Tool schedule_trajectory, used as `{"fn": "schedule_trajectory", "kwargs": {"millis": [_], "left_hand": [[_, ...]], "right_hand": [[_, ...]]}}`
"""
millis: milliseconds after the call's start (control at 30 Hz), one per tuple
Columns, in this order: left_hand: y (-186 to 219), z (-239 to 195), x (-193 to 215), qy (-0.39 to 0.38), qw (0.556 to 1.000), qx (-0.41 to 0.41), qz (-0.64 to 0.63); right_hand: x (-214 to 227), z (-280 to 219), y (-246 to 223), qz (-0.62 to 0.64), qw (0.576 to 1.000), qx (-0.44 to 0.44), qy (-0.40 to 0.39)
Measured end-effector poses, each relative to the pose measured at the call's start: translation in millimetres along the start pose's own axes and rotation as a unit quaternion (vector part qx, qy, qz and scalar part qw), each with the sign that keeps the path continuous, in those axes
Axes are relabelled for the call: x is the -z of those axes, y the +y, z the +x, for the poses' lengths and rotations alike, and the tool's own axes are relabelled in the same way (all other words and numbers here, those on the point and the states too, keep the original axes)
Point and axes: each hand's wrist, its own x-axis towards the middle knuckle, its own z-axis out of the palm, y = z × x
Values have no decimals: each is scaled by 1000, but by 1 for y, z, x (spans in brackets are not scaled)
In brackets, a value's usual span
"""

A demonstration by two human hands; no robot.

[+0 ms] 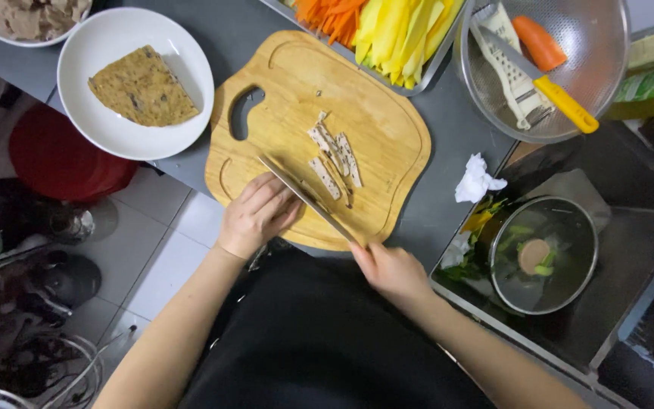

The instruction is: Slice cooked meat and omelet into thin strips on a cutting board.

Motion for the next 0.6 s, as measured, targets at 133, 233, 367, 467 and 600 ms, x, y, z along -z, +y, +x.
{"fn": "schedule_trajectory", "kwargs": {"millis": [133, 233, 367, 467, 600], "left_hand": [[-1, 2, -2, 5, 1000, 6, 0], [5, 2, 1, 6, 1000, -5, -2], [10, 5, 7, 10, 1000, -9, -2], [4, 7, 5, 17, 1000, -6, -5], [6, 4, 5, 17, 1000, -20, -13]], "right_hand": [[-6, 6, 3, -10, 999, 44, 10], [11, 18, -28, 75, 993, 76, 56], [-2, 23, 9, 257, 966, 21, -26], [12, 15, 18, 397, 910, -69, -93], [29, -9, 6, 214, 976, 32, 5]]}}
